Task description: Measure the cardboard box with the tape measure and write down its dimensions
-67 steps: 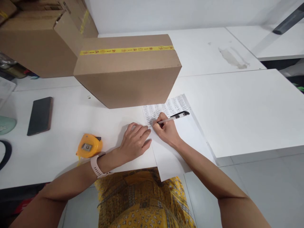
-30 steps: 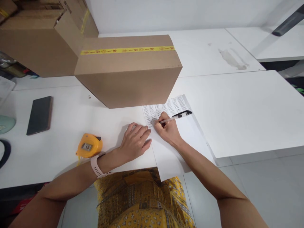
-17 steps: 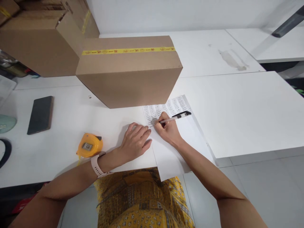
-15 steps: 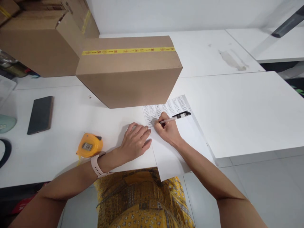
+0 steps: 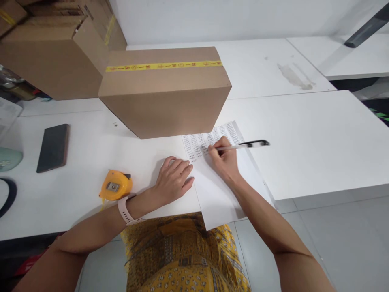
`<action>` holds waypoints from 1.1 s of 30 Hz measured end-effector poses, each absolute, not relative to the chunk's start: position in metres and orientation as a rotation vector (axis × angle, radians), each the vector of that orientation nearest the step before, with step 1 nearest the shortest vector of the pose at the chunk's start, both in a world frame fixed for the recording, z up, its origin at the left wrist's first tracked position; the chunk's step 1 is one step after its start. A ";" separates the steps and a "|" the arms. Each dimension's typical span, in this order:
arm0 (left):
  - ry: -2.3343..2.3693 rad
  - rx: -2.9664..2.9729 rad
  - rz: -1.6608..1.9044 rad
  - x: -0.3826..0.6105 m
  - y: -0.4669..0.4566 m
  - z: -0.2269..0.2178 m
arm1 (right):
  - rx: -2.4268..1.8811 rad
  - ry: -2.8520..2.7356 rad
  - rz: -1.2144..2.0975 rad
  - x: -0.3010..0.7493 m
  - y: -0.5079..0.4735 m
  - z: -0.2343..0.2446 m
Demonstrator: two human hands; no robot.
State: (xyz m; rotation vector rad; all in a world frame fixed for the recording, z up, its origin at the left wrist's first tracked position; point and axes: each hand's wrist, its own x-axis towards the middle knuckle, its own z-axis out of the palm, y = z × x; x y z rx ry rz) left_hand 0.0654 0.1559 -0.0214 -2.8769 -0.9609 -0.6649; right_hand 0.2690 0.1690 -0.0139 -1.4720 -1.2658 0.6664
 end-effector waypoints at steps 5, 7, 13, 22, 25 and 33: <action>-0.963 -2.898 -0.672 0.064 0.156 -0.022 | -1.741 -1.427 0.284 0.341 0.169 -0.009; -0.955 -2.890 -0.672 0.063 0.156 -0.022 | -1.854 -1.584 0.029 0.380 0.166 -0.014; -0.968 -2.891 -0.661 0.067 0.158 -0.023 | -2.112 -1.848 -0.171 0.461 0.155 -0.041; -1.371 -2.372 -1.014 0.000 0.118 0.019 | -2.009 -1.562 -0.140 0.461 0.147 -0.057; -1.743 -2.159 -0.844 -0.041 0.100 0.012 | -1.939 -1.506 -0.081 0.460 0.148 -0.056; -2.170 -2.128 -0.961 -0.061 0.101 -0.014 | -1.835 -1.307 -0.109 0.449 0.141 -0.036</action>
